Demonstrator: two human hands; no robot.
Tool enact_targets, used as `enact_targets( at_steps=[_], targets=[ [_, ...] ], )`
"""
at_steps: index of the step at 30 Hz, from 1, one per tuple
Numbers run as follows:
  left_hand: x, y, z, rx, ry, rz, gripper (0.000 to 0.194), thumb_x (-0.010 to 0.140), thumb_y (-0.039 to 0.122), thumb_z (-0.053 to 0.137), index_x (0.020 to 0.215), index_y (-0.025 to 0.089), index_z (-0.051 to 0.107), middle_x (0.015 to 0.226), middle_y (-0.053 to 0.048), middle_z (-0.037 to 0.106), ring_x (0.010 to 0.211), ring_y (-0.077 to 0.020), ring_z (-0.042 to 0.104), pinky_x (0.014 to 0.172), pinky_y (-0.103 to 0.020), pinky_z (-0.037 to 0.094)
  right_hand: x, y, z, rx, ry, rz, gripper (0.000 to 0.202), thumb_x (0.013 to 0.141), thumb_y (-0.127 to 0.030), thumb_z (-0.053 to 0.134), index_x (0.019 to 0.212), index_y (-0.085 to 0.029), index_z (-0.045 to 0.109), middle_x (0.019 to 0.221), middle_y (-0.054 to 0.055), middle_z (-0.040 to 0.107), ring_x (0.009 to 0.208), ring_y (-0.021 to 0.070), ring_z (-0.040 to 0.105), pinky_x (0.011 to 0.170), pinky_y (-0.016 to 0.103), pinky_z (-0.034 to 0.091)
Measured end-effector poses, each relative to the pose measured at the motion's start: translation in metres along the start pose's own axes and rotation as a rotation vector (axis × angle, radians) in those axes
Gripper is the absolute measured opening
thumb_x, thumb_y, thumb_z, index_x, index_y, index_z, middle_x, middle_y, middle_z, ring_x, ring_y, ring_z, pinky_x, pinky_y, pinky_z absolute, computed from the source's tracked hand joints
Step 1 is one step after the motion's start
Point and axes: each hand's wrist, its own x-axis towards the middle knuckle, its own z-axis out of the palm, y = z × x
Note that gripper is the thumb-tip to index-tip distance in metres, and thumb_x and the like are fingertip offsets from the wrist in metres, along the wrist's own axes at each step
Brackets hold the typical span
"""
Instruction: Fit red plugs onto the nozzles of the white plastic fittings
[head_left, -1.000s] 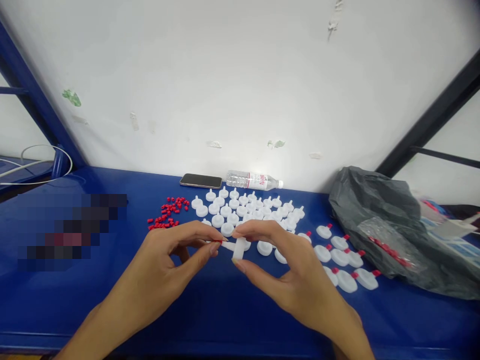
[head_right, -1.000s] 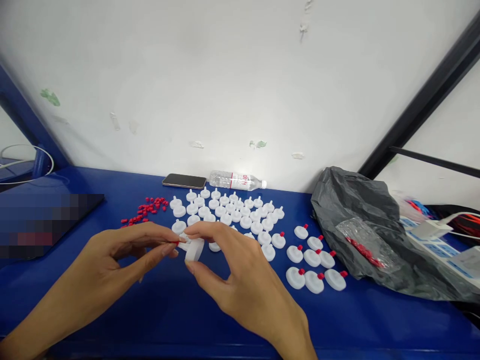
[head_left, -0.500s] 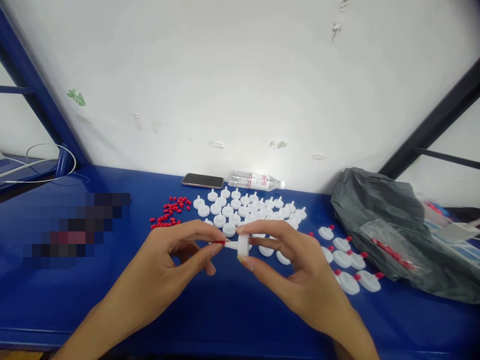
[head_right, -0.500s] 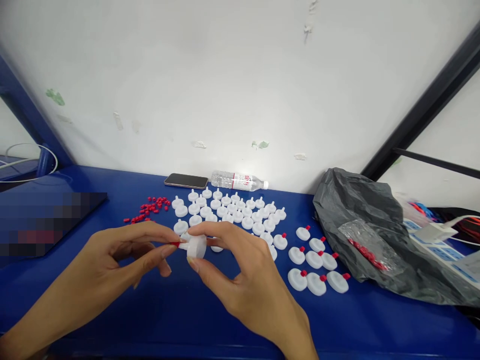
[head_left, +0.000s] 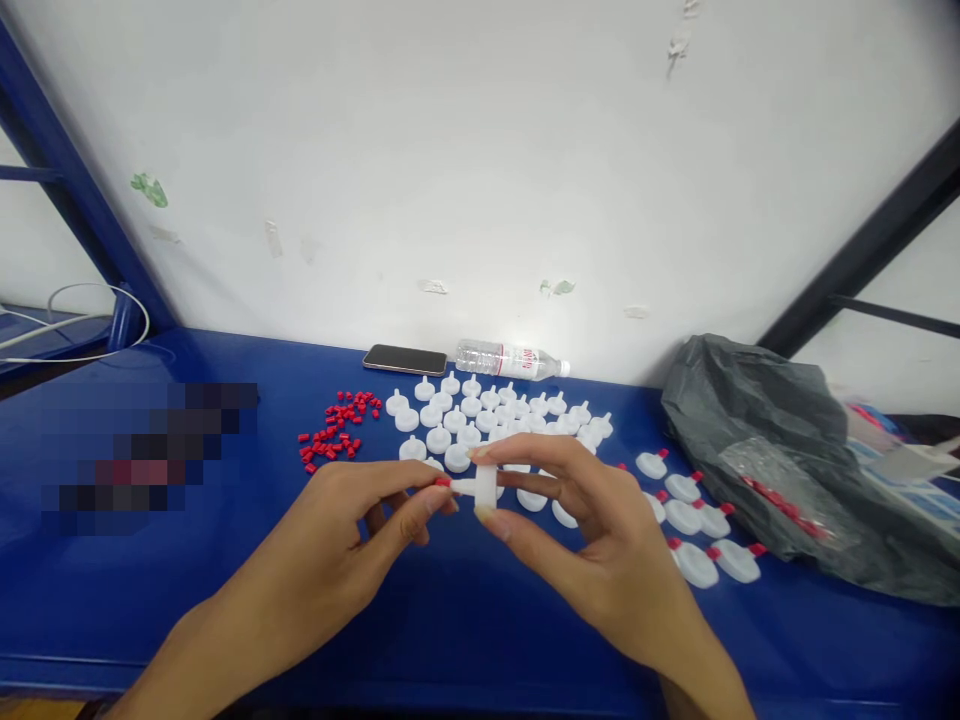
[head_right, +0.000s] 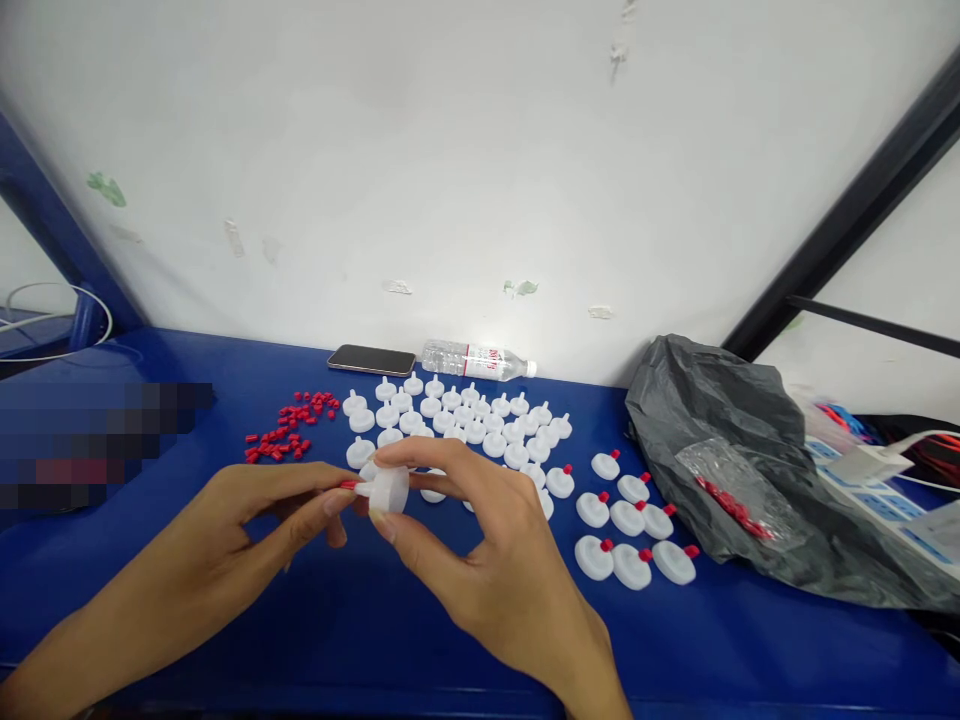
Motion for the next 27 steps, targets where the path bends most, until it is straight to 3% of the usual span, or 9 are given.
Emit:
enact_targets(
  at_steps=[3,8,13,16,19,23,27],
  targets=[
    [-0.006,-0.003,0.001,0.081,-0.101,0.065,0.037,0.109,0.039,0.042,0.085,0.025,0.067,0.076,0.005,0.072,0.07,-0.0113,0.069,0.069,-0.02,0.052,0.001,-0.001,0.0,-0.05,-0.008,-0.021,0.035,0.096,-0.017,0.073,0.127,-0.033,0.07,0.124,-0.004,0.078,0.115,0.0156,0.074,0.103,0.029,0.061],
    [-0.024,-0.004,0.008,0.055,-0.146,0.1,0.028,0.107,0.041,0.046,0.101,0.03,0.071,0.09,0.004,0.076,0.084,-0.0135,0.072,0.081,-0.018,0.057,0.004,0.0,0.008,-0.064,-0.036,-0.085,0.034,0.095,-0.016,0.073,0.125,-0.033,0.074,0.122,-0.004,0.08,0.113,0.018,0.076,0.1,0.03,0.062],
    [-0.032,0.001,0.018,-0.01,0.026,-0.017,0.03,0.102,0.053,0.052,0.104,0.033,0.075,0.094,0.002,0.077,0.087,-0.0166,0.072,0.084,-0.02,0.061,0.004,0.002,0.012,-0.098,0.007,-0.08,0.036,0.097,-0.022,0.074,0.13,-0.035,0.073,0.125,-0.006,0.079,0.115,0.0179,0.076,0.102,0.029,0.061],
    [-0.029,0.007,0.02,-0.068,0.102,-0.11,0.035,0.102,0.056,0.051,0.099,0.031,0.075,0.089,0.003,0.076,0.084,-0.0162,0.07,0.082,-0.019,0.059,0.004,0.002,0.013,-0.171,-0.01,-0.101,0.045,0.103,-0.021,0.065,0.146,-0.033,0.062,0.14,-0.004,0.072,0.125,0.0168,0.071,0.108,0.028,0.058],
    [-0.021,0.012,0.019,-0.09,0.075,-0.11,0.043,0.105,0.054,0.043,0.083,0.026,0.067,0.076,0.002,0.068,0.074,-0.015,0.064,0.074,-0.02,0.055,0.005,0.004,0.017,-0.215,0.008,-0.133,0.047,0.107,-0.018,0.056,0.151,-0.033,0.057,0.146,-0.003,0.068,0.129,0.0167,0.068,0.109,0.028,0.058],
    [-0.011,0.012,0.013,-0.088,0.034,-0.046,0.044,0.11,0.046,0.037,0.077,0.023,0.055,0.067,0.004,0.055,0.061,-0.0125,0.053,0.061,-0.022,0.046,0.007,0.006,0.021,-0.236,0.113,-0.179,0.037,0.101,-0.022,0.069,0.136,-0.034,0.069,0.131,-0.003,0.077,0.119,0.0191,0.074,0.101,0.029,0.063],
    [-0.009,0.005,0.005,0.025,0.055,0.068,0.038,0.109,0.04,0.039,0.078,0.024,0.055,0.07,0.004,0.06,0.061,-0.0125,0.055,0.063,-0.021,0.049,0.007,0.005,0.023,-0.196,0.148,-0.162,0.032,0.089,-0.029,0.084,0.12,-0.034,0.077,0.113,-0.004,0.082,0.098,0.0203,0.081,0.089,0.028,0.068]
  ],
)
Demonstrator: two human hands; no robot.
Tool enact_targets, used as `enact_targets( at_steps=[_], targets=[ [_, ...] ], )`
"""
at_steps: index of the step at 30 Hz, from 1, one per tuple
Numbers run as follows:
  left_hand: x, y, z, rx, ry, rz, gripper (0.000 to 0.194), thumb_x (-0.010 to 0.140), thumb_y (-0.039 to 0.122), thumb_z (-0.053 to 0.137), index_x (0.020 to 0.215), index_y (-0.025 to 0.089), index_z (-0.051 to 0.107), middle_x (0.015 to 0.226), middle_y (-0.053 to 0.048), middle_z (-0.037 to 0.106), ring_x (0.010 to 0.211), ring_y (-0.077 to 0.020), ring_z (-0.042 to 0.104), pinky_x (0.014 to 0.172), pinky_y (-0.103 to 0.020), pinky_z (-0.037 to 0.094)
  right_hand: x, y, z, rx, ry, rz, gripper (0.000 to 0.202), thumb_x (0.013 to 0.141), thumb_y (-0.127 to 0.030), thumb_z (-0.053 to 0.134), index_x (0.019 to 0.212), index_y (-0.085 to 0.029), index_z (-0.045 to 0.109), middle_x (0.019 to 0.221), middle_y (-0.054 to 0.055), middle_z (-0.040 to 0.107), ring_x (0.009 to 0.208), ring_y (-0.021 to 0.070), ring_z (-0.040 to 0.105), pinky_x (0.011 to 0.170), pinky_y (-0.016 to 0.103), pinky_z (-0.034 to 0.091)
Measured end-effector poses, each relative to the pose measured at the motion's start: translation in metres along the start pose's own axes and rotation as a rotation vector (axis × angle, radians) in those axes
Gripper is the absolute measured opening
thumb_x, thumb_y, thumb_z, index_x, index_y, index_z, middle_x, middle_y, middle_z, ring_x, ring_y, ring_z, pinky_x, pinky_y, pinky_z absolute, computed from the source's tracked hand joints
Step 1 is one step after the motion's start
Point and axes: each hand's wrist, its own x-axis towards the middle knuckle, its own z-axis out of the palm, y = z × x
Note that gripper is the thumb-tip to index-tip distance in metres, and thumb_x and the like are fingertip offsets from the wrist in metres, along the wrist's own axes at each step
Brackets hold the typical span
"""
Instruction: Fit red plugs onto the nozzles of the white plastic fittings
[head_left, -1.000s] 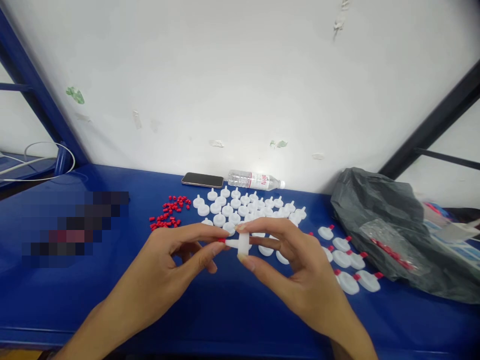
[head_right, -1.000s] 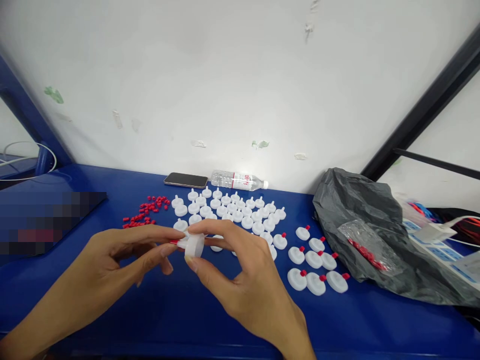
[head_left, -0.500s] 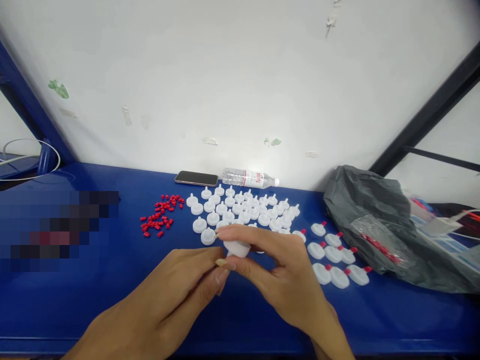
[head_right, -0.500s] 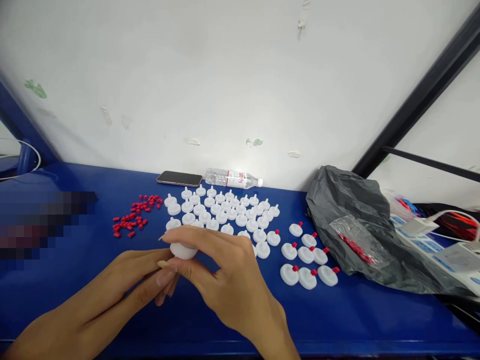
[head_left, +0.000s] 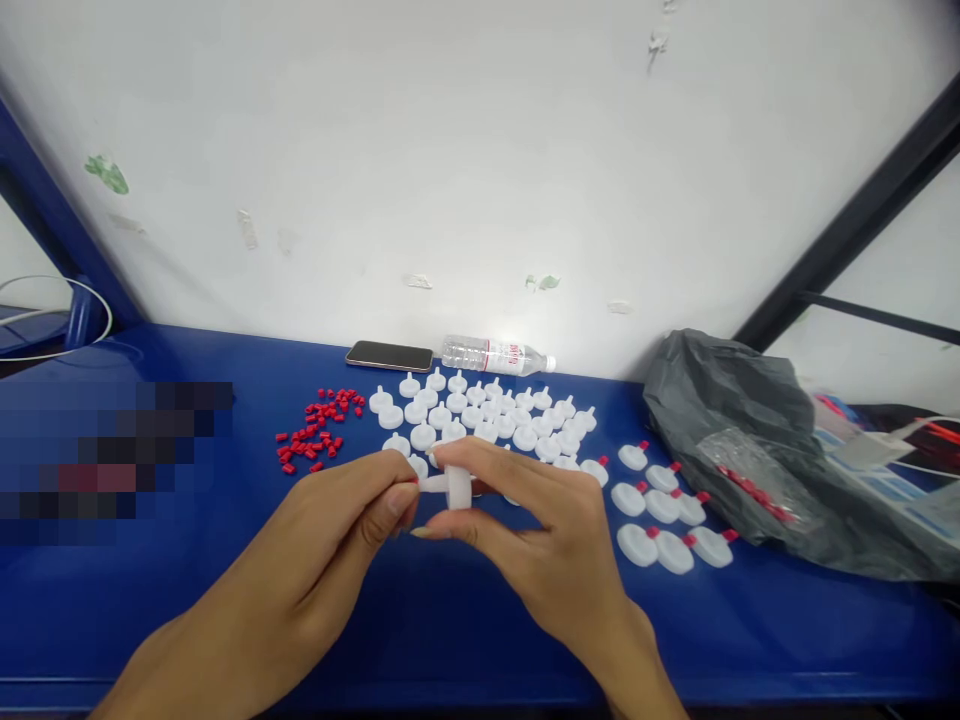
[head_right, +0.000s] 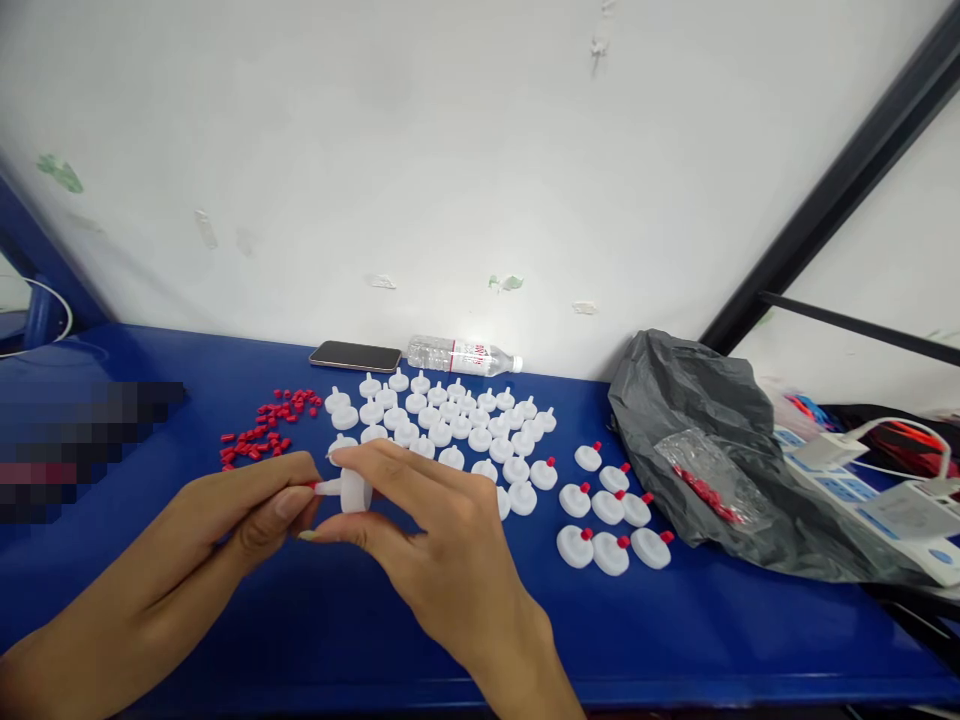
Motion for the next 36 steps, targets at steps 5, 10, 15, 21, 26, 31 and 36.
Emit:
enact_targets(
  at_steps=[5,10,15,21,26,31,36],
  targets=[
    [-0.011,-0.014,-0.006,0.096,0.046,0.042,0.029,0.106,0.046,0.045,0.097,0.028,0.066,0.096,0.001,0.076,0.086,-0.0171,0.071,0.077,-0.019,0.058,-0.001,-0.002,0.007,0.027,0.04,-0.055,0.04,0.087,-0.022,0.085,0.125,-0.035,0.077,0.119,-0.004,0.081,0.107,0.0227,0.079,0.097,0.032,0.066],
    [-0.02,-0.026,-0.008,0.108,0.078,-0.001,0.034,0.104,0.053,0.049,0.123,0.034,0.07,0.112,0.001,0.079,0.097,-0.0186,0.076,0.088,-0.017,0.06,-0.002,-0.004,0.013,0.053,0.049,-0.061,0.046,0.086,-0.021,0.086,0.128,-0.038,0.076,0.121,-0.004,0.08,0.096,0.021,0.082,0.086,0.03,0.07],
    [-0.028,-0.03,-0.008,0.042,0.09,-0.135,0.038,0.099,0.057,0.058,0.128,0.038,0.072,0.12,0.004,0.079,0.105,-0.018,0.076,0.095,-0.015,0.057,-0.004,-0.006,0.017,0.066,0.076,-0.1,0.048,0.087,-0.018,0.085,0.131,-0.037,0.075,0.122,-0.004,0.08,0.098,0.0193,0.081,0.088,0.027,0.069],
    [-0.03,-0.029,-0.009,0.013,0.11,-0.154,0.038,0.097,0.06,0.059,0.124,0.037,0.075,0.121,0.004,0.08,0.108,-0.0186,0.076,0.096,-0.014,0.056,-0.004,-0.009,0.022,-0.014,0.073,-0.163,0.041,0.095,-0.024,0.078,0.135,-0.035,0.072,0.119,-0.003,0.081,0.098,0.0207,0.081,0.089,0.03,0.07],
    [-0.028,-0.04,-0.009,0.054,0.117,-0.16,0.039,0.099,0.057,0.058,0.13,0.038,0.071,0.126,0.003,0.079,0.113,-0.0208,0.076,0.099,-0.02,0.058,-0.005,-0.008,0.021,-0.105,0.075,-0.168,0.033,0.1,-0.029,0.072,0.132,-0.033,0.072,0.121,-0.001,0.081,0.096,0.019,0.081,0.088,0.027,0.069],
    [-0.016,-0.032,-0.01,0.13,0.064,0.028,0.031,0.101,0.054,0.053,0.115,0.036,0.075,0.112,0.003,0.08,0.098,-0.019,0.075,0.089,-0.018,0.059,-0.003,-0.005,0.01,-0.119,-0.082,-0.074,0.029,0.102,-0.031,0.07,0.13,-0.03,0.069,0.123,0.002,0.078,0.113,0.0195,0.075,0.099,0.03,0.062],
    [-0.001,-0.013,-0.02,0.157,-0.042,0.029,0.028,0.101,0.038,0.053,0.079,0.027,0.066,0.069,0.008,0.067,0.062,-0.0104,0.062,0.064,-0.014,0.049,0.002,-0.004,-0.013,-0.302,-0.194,-0.07,0.021,0.104,-0.023,0.062,0.123,-0.027,0.071,0.119,0.005,0.071,0.104,0.0177,0.071,0.091,0.032,0.058]
  ],
)
